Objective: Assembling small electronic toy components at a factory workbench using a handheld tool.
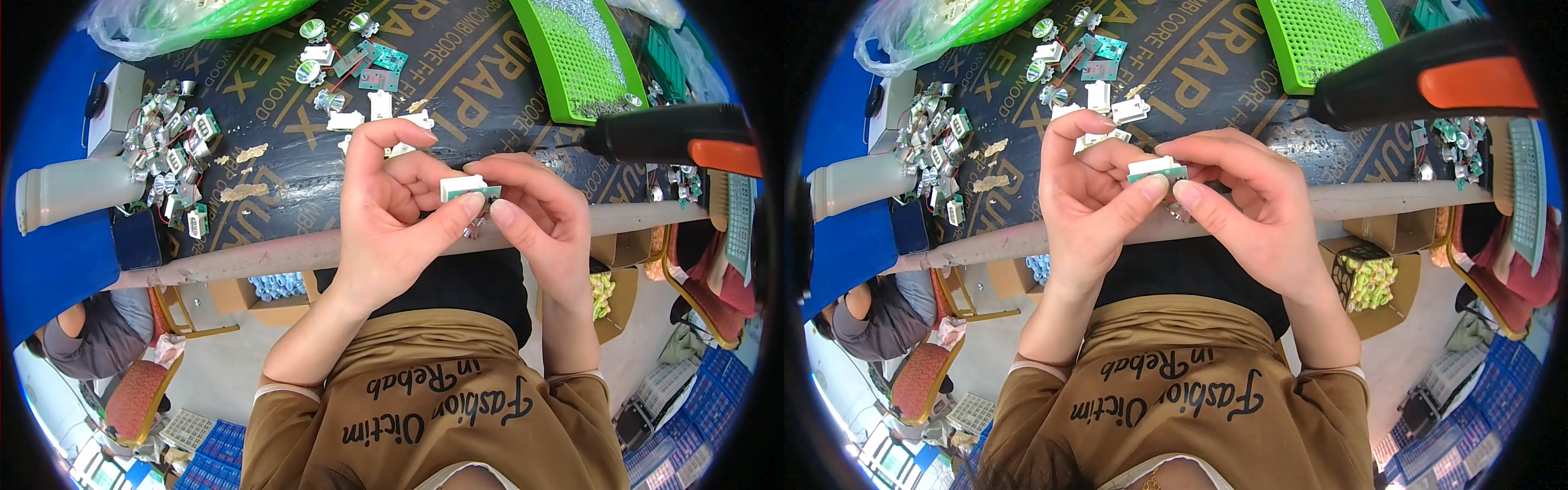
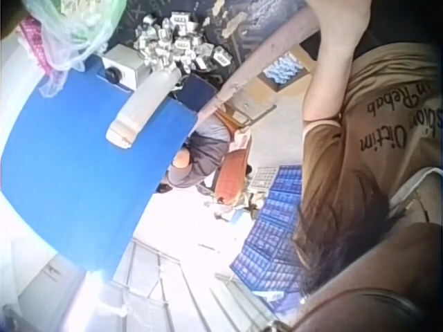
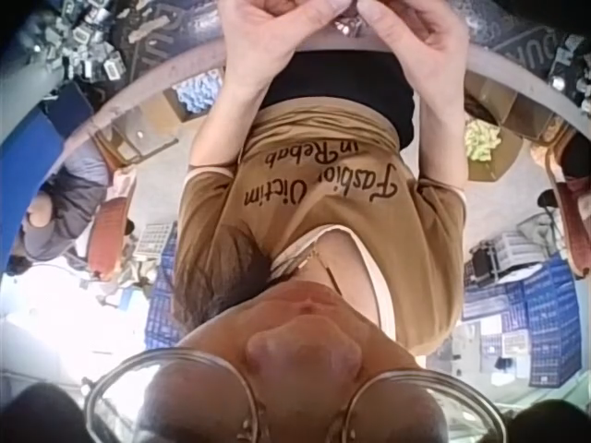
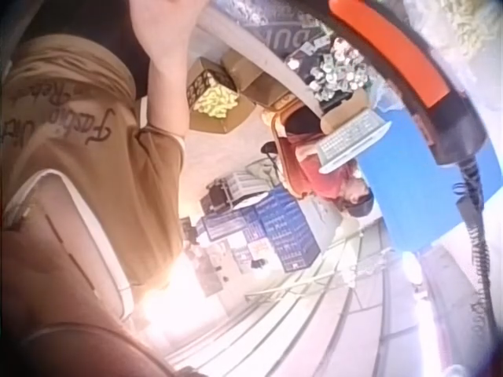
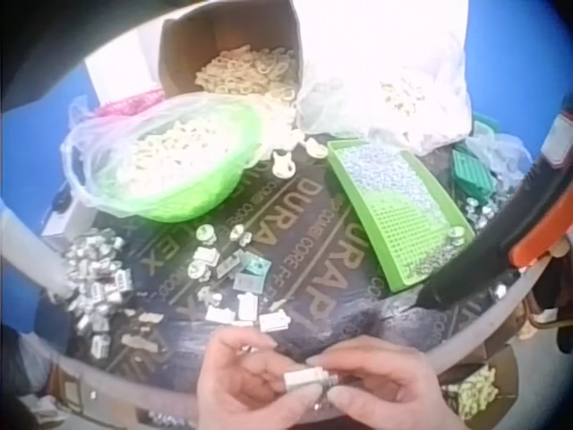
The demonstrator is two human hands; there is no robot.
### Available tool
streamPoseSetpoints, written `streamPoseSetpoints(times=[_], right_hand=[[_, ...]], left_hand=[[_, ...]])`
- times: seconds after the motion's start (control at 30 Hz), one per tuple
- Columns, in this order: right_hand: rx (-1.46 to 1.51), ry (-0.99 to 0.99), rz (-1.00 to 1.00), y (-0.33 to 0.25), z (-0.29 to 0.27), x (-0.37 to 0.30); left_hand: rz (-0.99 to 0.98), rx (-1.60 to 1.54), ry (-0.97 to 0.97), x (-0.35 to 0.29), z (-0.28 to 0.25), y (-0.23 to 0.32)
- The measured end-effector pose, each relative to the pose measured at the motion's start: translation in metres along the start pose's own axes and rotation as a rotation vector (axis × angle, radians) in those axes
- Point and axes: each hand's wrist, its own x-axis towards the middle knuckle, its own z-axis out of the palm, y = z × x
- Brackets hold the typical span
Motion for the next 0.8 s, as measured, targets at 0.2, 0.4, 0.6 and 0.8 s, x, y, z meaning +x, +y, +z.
streamPoseSetpoints(times=[0.2, 0.4, 0.6, 0.8], right_hand=[[-0.008, -0.007, 0.005, 0.0, -0.001, 0.001], [-0.069, -0.011, -0.047, 0.004, -0.003, -0.001], [0.005, 0.011, -0.003, 0.003, 0.0, -0.001], [-0.091, -0.043, 0.02, -0.009, -0.005, 0.002]], left_hand=[[-0.023, -0.013, 0.016, 0.0, 0.001, 0.001], [0.007, 0.034, 0.019, -0.001, -0.001, -0.001], [-0.033, -0.013, 0.031, 0.0, 0.002, 0.002], [-0.089, -0.022, 0.007, 0.0, 0.001, 0.005]])
